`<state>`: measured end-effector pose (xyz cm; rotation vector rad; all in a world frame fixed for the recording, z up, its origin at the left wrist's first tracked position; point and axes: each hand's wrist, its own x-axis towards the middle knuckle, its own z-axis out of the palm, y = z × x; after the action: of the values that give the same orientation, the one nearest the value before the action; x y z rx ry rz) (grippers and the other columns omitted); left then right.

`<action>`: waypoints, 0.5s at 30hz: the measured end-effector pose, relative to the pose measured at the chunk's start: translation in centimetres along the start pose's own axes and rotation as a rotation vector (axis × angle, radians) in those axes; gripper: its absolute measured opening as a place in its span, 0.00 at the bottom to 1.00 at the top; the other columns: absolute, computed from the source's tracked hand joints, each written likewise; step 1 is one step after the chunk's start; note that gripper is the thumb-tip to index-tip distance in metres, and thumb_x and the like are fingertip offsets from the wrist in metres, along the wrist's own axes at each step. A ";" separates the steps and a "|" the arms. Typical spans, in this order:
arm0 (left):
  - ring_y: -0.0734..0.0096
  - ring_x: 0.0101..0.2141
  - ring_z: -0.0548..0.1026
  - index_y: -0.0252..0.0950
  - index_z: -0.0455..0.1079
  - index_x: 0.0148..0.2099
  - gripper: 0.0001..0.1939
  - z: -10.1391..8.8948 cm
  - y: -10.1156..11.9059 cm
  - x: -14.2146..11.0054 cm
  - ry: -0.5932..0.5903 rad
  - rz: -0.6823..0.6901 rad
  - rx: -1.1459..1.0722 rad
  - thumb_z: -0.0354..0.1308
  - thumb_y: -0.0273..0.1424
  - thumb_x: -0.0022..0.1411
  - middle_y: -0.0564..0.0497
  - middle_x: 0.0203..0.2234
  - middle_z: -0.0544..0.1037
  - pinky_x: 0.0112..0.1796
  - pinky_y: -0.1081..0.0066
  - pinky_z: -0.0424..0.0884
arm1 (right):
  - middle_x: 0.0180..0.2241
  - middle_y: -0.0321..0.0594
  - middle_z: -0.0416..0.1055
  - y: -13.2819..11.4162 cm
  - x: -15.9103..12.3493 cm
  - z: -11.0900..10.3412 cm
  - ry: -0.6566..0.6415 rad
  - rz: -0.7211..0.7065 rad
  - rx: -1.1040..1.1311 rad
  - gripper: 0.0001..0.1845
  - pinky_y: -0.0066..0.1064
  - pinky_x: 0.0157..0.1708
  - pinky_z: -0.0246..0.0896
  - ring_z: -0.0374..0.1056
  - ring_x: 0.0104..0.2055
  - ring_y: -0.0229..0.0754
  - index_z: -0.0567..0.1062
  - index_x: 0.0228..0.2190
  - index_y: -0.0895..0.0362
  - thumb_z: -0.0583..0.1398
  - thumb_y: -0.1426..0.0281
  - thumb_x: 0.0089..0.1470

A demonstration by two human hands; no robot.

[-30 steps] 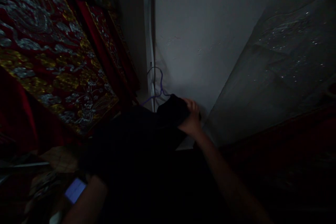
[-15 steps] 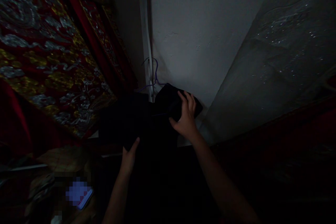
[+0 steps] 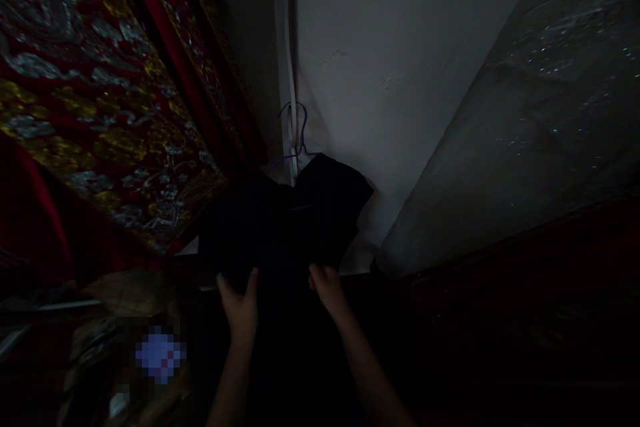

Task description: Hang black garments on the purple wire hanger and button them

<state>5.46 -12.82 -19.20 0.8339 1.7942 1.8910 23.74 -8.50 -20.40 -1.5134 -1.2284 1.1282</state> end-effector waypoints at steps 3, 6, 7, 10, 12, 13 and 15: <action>0.50 0.62 0.63 0.35 0.59 0.62 0.38 0.3 -1.7 -1.8 0.097 0.415 0.154 0.68 0.41 0.54 0.37 0.61 0.63 0.63 0.49 0.59 | 0.10 0.32 0.56 -0.7 -1.5 -0.7 -0.059 0.007 0.029 0.28 0.29 0.21 0.53 0.56 0.15 0.36 0.63 0.11 0.53 0.55 0.51 0.55; 0.54 0.53 0.72 0.37 0.66 0.56 0.23 1.8 -2.3 -4.2 -0.309 0.463 0.174 0.62 0.36 0.60 0.41 0.51 0.73 0.55 0.54 0.68 | 0.10 0.32 0.56 -1.7 -2.3 -0.5 -0.134 -0.023 0.083 0.31 0.28 0.20 0.50 0.55 0.16 0.34 0.66 0.12 0.55 0.56 0.45 0.52; 0.57 0.48 0.75 0.37 0.68 0.52 0.17 2.3 -2.2 -4.8 -0.469 0.423 0.160 0.60 0.34 0.61 0.43 0.46 0.76 0.51 0.58 0.71 | 0.11 0.32 0.56 -2.1 -2.5 -0.5 -0.139 -0.035 0.093 0.32 0.29 0.20 0.49 0.54 0.16 0.34 0.66 0.12 0.55 0.57 0.42 0.51; 0.64 0.36 0.77 0.39 0.70 0.40 0.05 3.8 -1.4 -6.0 -0.688 0.329 0.131 0.55 0.29 0.62 0.48 0.34 0.77 0.40 0.67 0.73 | 0.12 0.32 0.55 -2.8 -2.9 -0.6 -0.108 -0.066 0.129 0.35 0.29 0.21 0.47 0.53 0.17 0.34 0.63 0.11 0.54 0.59 0.38 0.47; 0.67 0.29 0.74 0.39 0.66 0.33 0.04 4.4 -0.6 -6.1 -0.685 0.335 0.141 0.53 0.27 0.60 0.52 0.27 0.74 0.34 0.70 0.71 | 0.13 0.32 0.57 -3.0 -3.2 -0.8 -0.130 -0.090 0.180 0.34 0.30 0.21 0.47 0.54 0.18 0.34 0.66 0.14 0.55 0.59 0.38 0.48; 0.68 0.28 0.73 0.39 0.65 0.31 0.05 4.5 -0.2 -5.9 -0.682 0.350 0.147 0.53 0.27 0.59 0.53 0.25 0.72 0.32 0.71 0.70 | 0.14 0.32 0.59 -3.0 -3.3 -1.0 -0.164 -0.100 0.213 0.33 0.30 0.21 0.48 0.54 0.18 0.34 0.68 0.16 0.56 0.59 0.39 0.49; 0.69 0.27 0.72 0.39 0.65 0.30 0.05 4.5 0.5 -5.5 -0.679 0.374 0.152 0.52 0.26 0.58 0.53 0.24 0.72 0.31 0.71 0.68 | 0.15 0.33 0.63 -3.2 -3.5 -1.2 -0.232 -0.099 0.278 0.31 0.29 0.20 0.48 0.55 0.17 0.34 0.72 0.20 0.57 0.60 0.40 0.49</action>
<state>12.57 -13.10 -19.54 1.7159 1.4193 1.4008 23.92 -11.56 -16.65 -1.1266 -1.2266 1.3736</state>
